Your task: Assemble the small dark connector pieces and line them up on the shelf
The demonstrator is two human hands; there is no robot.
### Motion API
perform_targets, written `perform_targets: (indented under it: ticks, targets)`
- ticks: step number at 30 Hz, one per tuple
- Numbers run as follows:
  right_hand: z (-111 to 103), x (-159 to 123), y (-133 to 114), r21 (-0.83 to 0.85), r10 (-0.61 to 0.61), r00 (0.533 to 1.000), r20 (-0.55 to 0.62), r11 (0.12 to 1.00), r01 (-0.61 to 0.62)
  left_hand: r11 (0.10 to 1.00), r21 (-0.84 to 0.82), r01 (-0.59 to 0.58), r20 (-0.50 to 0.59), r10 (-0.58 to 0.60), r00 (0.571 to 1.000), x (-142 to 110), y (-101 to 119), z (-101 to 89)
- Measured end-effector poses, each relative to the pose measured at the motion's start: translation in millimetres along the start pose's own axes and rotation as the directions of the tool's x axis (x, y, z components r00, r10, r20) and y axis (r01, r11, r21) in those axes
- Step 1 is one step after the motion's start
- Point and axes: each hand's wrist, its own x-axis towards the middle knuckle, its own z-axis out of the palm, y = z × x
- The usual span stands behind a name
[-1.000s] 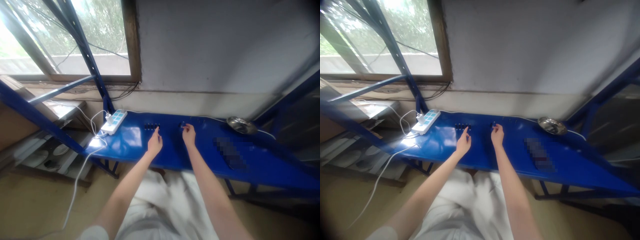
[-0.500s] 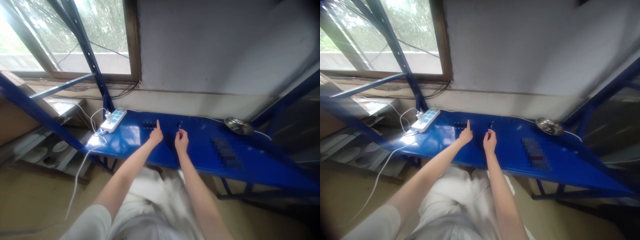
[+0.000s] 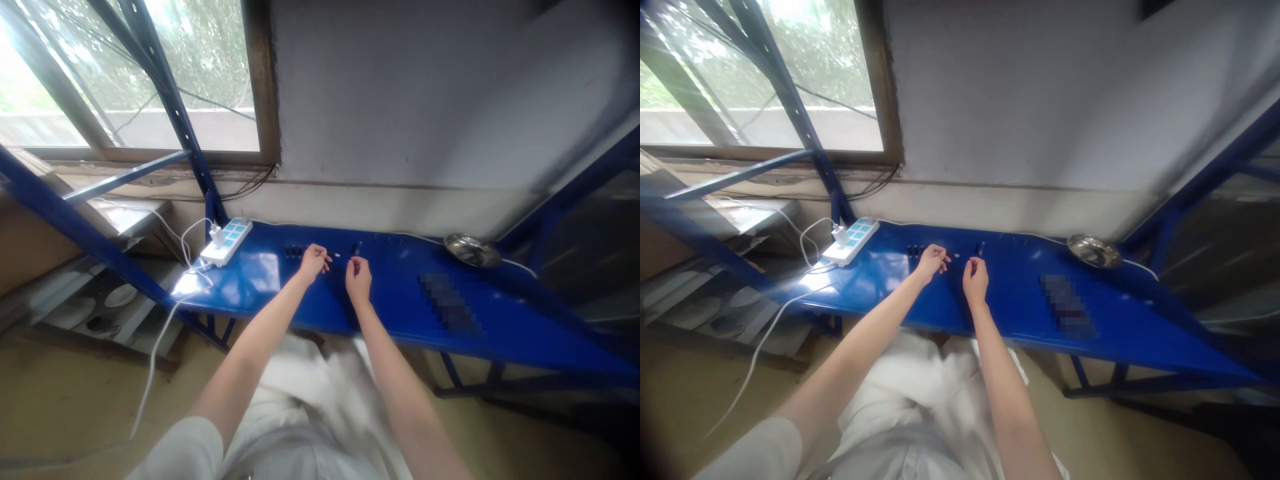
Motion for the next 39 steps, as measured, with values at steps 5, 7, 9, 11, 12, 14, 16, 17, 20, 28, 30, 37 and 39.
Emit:
perform_targets:
  ticks: [5,7,9,11,12,14,16,17,20,28,30,37,39]
  targets:
    - [1.4,9.6,-34.3,0.167,0.201,0.949,0.242,0.955,-0.245,0.954,-0.285,-0.093,0.039,0.108,0.993,-26.0,25.7,-3.0]
    - [1.7,12.8,-48.4,0.208,0.226,0.929,0.294,0.933,-0.293,0.943,-0.300,-0.145,0.039,0.165,0.986,-35.8,32.4,-6.6]
    - [1.1,15.2,-60.0,0.262,0.222,0.931,0.291,0.917,-0.301,0.938,-0.290,-0.190,0.030,0.208,0.978,-43.4,37.1,-11.0]
    - [-0.6,16.9,-69.3,0.318,0.195,0.936,0.294,0.903,-0.288,0.935,-0.277,-0.221,0.021,0.236,0.972,-48.8,40.8,-15.7]
    - [-2.0,17.5,-73.5,0.338,0.177,0.934,0.309,0.898,-0.282,0.934,-0.272,-0.233,0.018,0.247,0.969,-50.6,42.5,-18.2]
    - [-5.5,18.5,-81.6,0.356,0.138,0.924,0.356,0.894,-0.270,0.930,-0.263,-0.257,0.016,0.271,0.963,-53.4,45.9,-23.0]
    - [-9.5,19.2,-89.5,0.355,0.101,0.911,0.400,0.899,-0.256,0.928,-0.249,-0.276,0.015,0.289,0.957,-55.4,49.1,-27.3]
    - [-11.5,19.6,-93.1,0.347,0.084,0.905,0.417,0.906,-0.244,0.928,-0.242,-0.282,0.014,0.294,0.956,-56.3,50.7,-29.2]
    - [-16.7,21.3,-101.5,0.305,0.033,0.892,0.450,0.933,-0.188,0.931,-0.221,-0.292,0.005,0.300,0.954,-58.5,54.0,-33.5]
    - [-24.3,27.4,-107.7,0.142,-0.050,0.888,0.458,0.990,-0.018,0.936,-0.177,-0.303,0.002,0.308,0.951,-56.5,51.9,-35.4]
    - [-25.3,28.4,-108.5,0.114,-0.064,0.890,0.452,0.993,0.013,0.937,-0.174,-0.304,0.010,0.310,0.951,-55.6,51.7,-35.5]
    - [-31.5,33.3,-113.6,0.114,-0.100,0.868,0.486,0.992,0.051,0.937,-0.122,-0.327,0.094,0.339,0.936,-56.1,57.4,-42.1]
    - [-32.9,34.3,-115.6,0.119,-0.124,0.865,0.486,0.990,0.074,0.931,-0.068,-0.358,0.091,0.363,0.927,-56.4,58.9,-43.8]
